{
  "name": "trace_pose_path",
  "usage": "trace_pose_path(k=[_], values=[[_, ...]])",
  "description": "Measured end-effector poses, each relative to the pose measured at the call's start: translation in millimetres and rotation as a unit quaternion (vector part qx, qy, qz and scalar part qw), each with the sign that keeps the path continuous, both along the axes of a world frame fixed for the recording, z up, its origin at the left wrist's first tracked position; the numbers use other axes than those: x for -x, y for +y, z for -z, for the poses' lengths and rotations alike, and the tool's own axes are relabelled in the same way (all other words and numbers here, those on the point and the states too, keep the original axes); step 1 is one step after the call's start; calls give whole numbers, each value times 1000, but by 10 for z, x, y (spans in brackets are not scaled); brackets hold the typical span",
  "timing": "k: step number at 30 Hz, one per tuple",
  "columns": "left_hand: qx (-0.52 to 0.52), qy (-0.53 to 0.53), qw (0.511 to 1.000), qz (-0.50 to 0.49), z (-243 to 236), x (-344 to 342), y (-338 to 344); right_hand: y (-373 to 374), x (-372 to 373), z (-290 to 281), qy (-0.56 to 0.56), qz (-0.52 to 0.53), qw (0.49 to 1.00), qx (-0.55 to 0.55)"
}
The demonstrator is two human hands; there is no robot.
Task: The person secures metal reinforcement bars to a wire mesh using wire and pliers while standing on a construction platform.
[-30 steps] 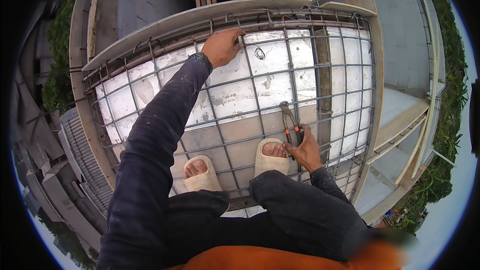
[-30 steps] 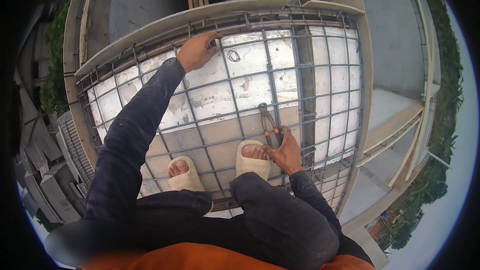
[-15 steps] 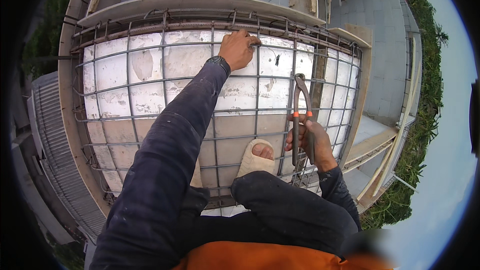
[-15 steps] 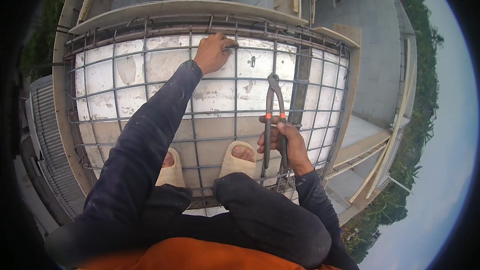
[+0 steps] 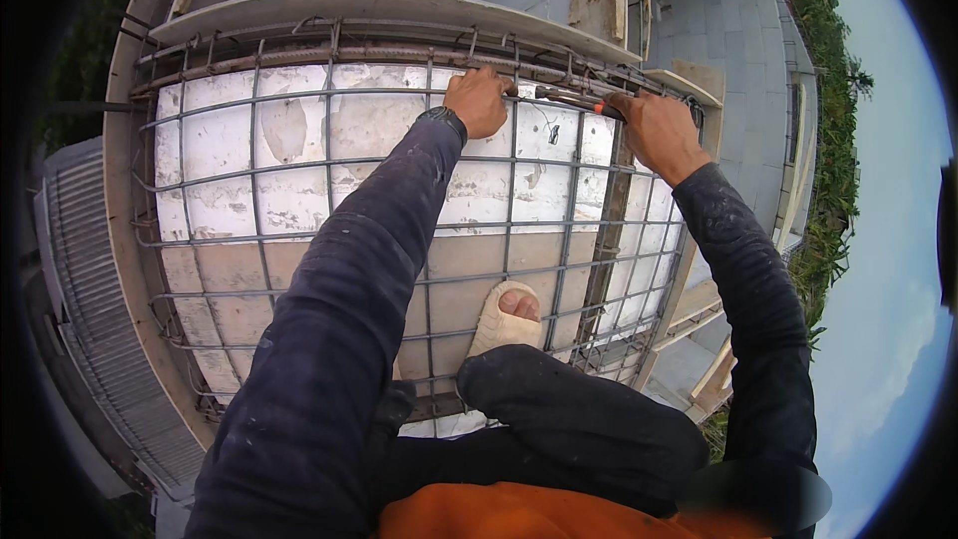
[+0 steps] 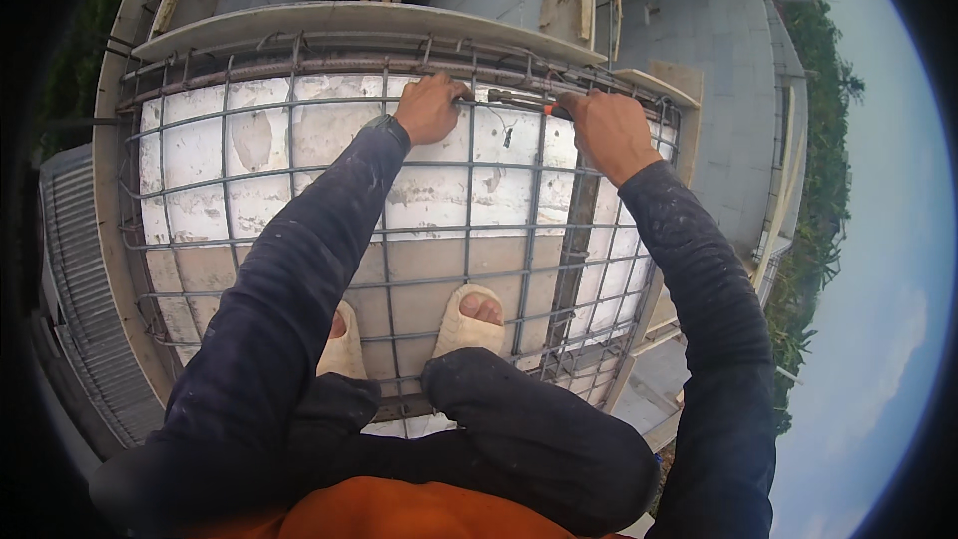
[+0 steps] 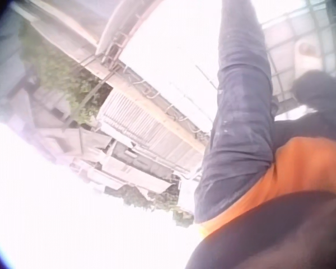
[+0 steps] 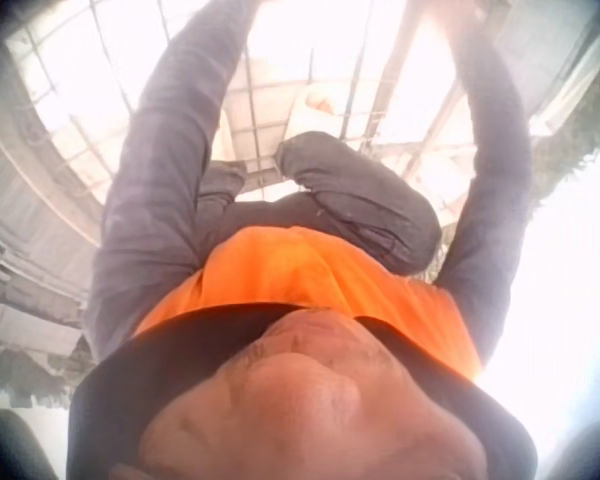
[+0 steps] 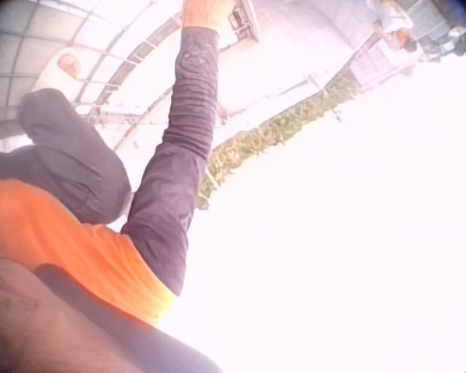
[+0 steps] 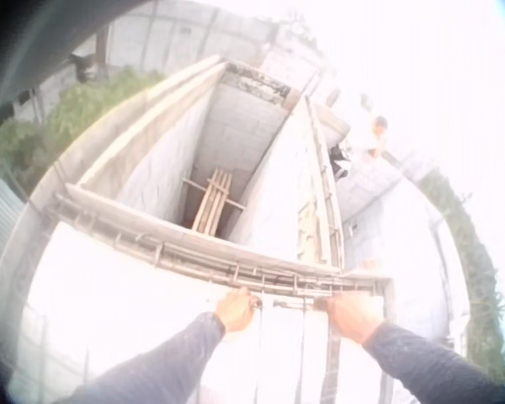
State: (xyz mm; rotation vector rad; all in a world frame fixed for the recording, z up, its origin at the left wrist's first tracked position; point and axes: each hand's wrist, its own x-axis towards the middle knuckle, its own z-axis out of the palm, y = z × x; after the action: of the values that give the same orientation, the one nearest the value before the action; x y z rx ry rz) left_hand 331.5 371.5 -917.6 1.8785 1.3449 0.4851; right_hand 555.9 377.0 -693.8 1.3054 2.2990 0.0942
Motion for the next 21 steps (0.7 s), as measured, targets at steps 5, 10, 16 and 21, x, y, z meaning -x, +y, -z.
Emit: trace_pose_path(k=[5,10,16,21], values=[[4,-2,1000,-12,9,-15,-14,168,159,179,-87,-94,991,-40],[3,-5,1000,-17,24,21,-6,260,437,165,-135,-50,989,15],[-6,-12,1000,-3,-12,-47,-17,162,93,-7,-71,165,982,52],[-3,-19,1000,-15,40,-5,-46,-513,-477,-394,215,330,918,34]])
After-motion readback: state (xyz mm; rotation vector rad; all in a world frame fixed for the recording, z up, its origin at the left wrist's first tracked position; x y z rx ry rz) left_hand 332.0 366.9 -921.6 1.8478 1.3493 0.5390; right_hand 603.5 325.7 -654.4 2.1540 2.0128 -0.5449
